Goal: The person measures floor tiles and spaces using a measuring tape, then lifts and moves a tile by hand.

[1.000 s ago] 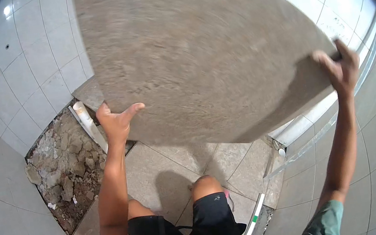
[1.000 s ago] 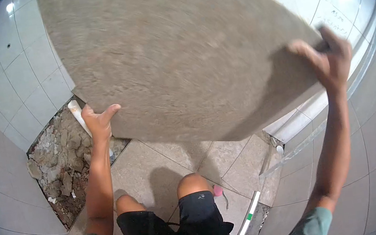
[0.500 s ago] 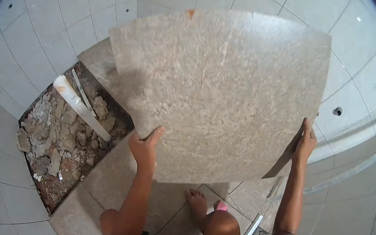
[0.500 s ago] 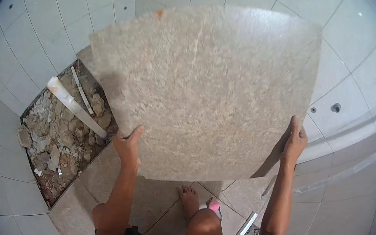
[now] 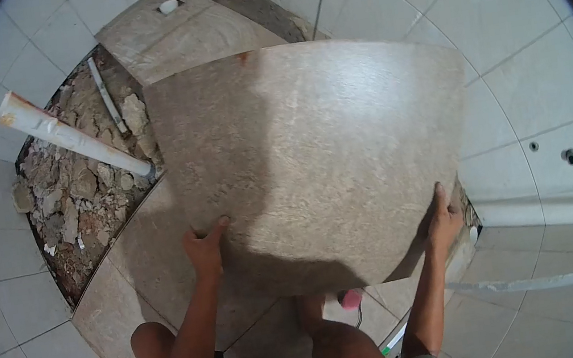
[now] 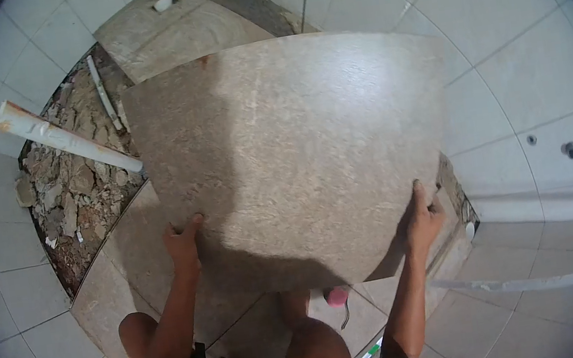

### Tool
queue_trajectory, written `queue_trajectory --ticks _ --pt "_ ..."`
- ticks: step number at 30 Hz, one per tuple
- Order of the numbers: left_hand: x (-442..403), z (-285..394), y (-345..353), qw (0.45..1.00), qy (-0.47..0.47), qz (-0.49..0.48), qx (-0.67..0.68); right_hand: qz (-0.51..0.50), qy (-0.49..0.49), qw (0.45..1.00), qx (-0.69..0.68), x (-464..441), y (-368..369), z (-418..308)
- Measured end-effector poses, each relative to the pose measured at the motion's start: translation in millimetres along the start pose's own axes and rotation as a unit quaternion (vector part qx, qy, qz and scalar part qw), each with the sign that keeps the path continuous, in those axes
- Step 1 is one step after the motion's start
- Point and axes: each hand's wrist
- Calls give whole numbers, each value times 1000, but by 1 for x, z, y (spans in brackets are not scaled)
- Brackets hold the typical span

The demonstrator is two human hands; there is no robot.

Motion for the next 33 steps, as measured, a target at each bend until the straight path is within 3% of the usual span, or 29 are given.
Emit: queue_trajectory --ticks 3,4,5,7,11,16,20,23,27,30,33 --pt "-4 3 -7 994 -11 30 -108 -29 75 996 39 2 -4 -9" --pt "-2 6 -6 987 -17 41 -155 -42 52 996 66 -2 -8 12" --pt "-10 -2 -11 988 -16 36 -150 11 88 983 162 0 -6 21" --pt "-2 0 -11 992 -16 2 -129 -30 127 959 252 2 -27 -9" --pt "31 37 -3 990 -44 -29 -128 -55 167 960 218 1 -65 -6" --pt "11 33 -47 987 -58 -87 -121 -23 185 952 244 55 -54 40" --pt "9 56 -54 977 -62 -181 -93 -115 289 922 232 52 -54 55" --pt "-9 81 -74 963 -138 -179 -145 -160 295 908 249 48 -52 66" --pt "7 123 -74 939 28 -174 -295 -185 293 913 216 48 -44 68" --pt "23 140 -65 963 -4 -168 -211 -204 327 907 169 50 -37 71" --pt "2 132 -67 958 36 -123 -256 -210 326 905 177 50 -34 58"
Point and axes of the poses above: each hand's wrist, its own x-axis away from the middle knuckle, its own y-axis out of the palm, z = x × y, and after that the axes turned 8 degrees about z, right-handed
